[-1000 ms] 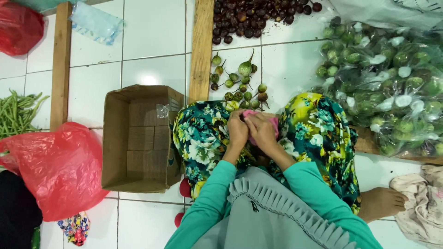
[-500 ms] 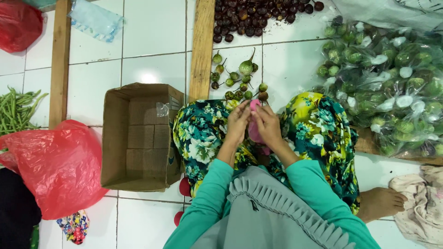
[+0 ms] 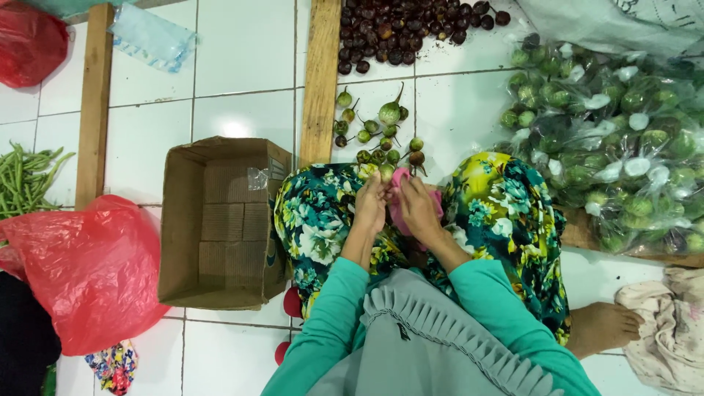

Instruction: Sorting and cleaning small eggplants by wiping them with a cloth and organizing them.

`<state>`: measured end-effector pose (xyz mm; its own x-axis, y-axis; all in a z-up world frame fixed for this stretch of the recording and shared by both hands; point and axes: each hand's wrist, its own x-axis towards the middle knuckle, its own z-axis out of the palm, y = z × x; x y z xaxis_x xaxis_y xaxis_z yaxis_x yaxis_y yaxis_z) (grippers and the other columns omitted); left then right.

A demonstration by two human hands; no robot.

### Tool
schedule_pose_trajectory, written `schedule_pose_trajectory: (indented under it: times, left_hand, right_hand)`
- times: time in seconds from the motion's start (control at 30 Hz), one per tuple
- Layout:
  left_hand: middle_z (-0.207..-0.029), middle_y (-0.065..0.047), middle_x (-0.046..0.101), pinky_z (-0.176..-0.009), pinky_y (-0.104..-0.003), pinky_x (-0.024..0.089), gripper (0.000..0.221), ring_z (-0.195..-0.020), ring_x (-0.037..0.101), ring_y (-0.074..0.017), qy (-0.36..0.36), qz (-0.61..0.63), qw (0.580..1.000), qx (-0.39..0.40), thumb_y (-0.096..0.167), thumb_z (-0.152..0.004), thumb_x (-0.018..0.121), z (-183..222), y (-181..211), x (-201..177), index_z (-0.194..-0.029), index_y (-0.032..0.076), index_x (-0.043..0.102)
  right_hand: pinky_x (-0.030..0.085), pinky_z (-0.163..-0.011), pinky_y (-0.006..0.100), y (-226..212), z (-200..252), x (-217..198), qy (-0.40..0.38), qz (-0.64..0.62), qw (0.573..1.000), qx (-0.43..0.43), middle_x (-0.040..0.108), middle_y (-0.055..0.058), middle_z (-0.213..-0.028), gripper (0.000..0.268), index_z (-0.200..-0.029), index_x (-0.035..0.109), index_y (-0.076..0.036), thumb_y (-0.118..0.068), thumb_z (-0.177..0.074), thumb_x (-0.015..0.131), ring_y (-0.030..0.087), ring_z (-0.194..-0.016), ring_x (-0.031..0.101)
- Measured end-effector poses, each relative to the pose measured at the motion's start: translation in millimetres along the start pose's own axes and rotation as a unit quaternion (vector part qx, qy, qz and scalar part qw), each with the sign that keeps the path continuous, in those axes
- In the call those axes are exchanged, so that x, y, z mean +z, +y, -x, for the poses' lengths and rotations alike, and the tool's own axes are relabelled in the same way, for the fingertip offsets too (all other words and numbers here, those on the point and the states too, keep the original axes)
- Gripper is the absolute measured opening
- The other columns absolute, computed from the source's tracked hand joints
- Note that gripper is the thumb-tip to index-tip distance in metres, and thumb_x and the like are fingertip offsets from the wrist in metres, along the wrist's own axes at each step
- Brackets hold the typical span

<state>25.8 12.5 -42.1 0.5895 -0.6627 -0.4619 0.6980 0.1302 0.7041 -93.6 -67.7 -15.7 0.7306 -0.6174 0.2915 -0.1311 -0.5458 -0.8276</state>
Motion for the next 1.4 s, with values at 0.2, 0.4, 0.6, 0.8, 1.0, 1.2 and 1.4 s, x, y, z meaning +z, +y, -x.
schedule_pose_trajectory:
  times: [0.2, 0.4, 0.6, 0.8, 1.0, 1.2, 1.4]
  left_hand:
    - [-0.095, 0.000, 0.064, -0.069, -0.029, 0.045, 0.019, -0.081, 0.057, -0.0129, 0.053, -0.002, 0.998, -0.012, 0.029, -0.105, 0.068, -7, -20, -11, -0.110, 0.011, 0.065]
    - [-0.102, 0.001, 0.070, -0.085, -0.026, 0.053, 0.015, -0.092, 0.067, -0.0114, 0.043, 0.114, 0.992, -0.021, 0.021, -0.095, 0.068, 11, -2, 17, -0.105, 0.010, 0.068]
    - [-0.094, -0.001, 0.068, -0.074, -0.028, 0.049, 0.013, -0.083, 0.062, -0.0130, 0.057, 0.102, 0.993, 0.024, 0.024, -0.096, 0.072, -9, -17, 0, -0.101, 0.012, 0.068]
    - [-0.090, -0.001, 0.068, -0.075, -0.027, 0.049, 0.017, -0.083, 0.061, -0.0129, 0.053, 0.085, 0.994, 0.042, 0.021, -0.097, 0.074, -14, -19, 5, -0.096, 0.006, 0.066]
    - [-0.105, -0.007, 0.067, -0.083, -0.031, 0.051, 0.031, -0.097, 0.066, -0.0185, 0.157, -0.002, 0.982, 0.105, 0.011, -0.090, 0.076, -64, 9, -4, -0.114, 0.006, 0.058]
    - [-0.118, -0.007, 0.066, -0.096, -0.034, 0.054, 0.037, -0.107, 0.064, -0.0172, 0.168, -0.234, 0.918, 0.272, 0.013, -0.094, 0.074, -129, 71, -26, -0.127, 0.002, 0.059]
    - [-0.119, -0.017, 0.066, -0.089, -0.048, 0.050, 0.041, -0.110, 0.057, -0.0338, 0.225, -0.543, 0.745, 0.316, 0.013, -0.092, 0.077, -153, 102, -34, -0.129, 0.005, 0.062]
  right_hand:
    - [0.048, -0.085, 0.046, -25, -18, -11, 0.040, 0.016, 0.999, -0.030, 0.055, 0.024, -0.110, 0.034, -0.133, 0.058, 0.006, -0.011, -0.103, 0.058, 0.044, -0.100, 0.057]
    - [0.047, -0.083, 0.047, -9, -3, 6, -0.016, -0.008, 0.999, 0.038, 0.054, 0.024, -0.108, 0.030, -0.130, 0.057, 0.006, -0.011, -0.106, 0.056, 0.043, -0.097, 0.057]
    - [0.048, -0.082, 0.047, -16, -14, 2, 0.016, -0.013, 0.999, 0.042, 0.055, 0.026, -0.107, 0.033, -0.130, 0.055, 0.009, -0.010, -0.103, 0.057, 0.044, -0.097, 0.058]
    - [0.049, -0.086, 0.047, 9, 2, 20, -0.004, -0.032, 0.999, 0.013, 0.059, 0.026, -0.112, 0.026, -0.122, 0.058, 0.007, -0.010, -0.103, 0.058, 0.046, -0.102, 0.059]
    - [0.048, -0.081, 0.048, -4, -11, 16, -0.038, -0.053, 0.998, 0.020, 0.059, 0.026, -0.105, 0.027, -0.120, 0.060, 0.007, -0.012, -0.102, 0.058, 0.046, -0.096, 0.059]
    - [0.049, -0.073, 0.040, 12, -30, -21, 0.019, -0.042, 0.987, 0.154, 0.060, 0.019, -0.095, 0.033, -0.125, 0.064, 0.004, -0.019, -0.102, 0.061, 0.032, -0.081, 0.061]
    - [0.048, -0.073, 0.038, 24, -37, -28, 0.038, -0.047, 0.982, 0.178, 0.059, 0.016, -0.090, 0.035, -0.129, 0.065, 0.001, -0.020, -0.102, 0.061, 0.029, -0.078, 0.058]
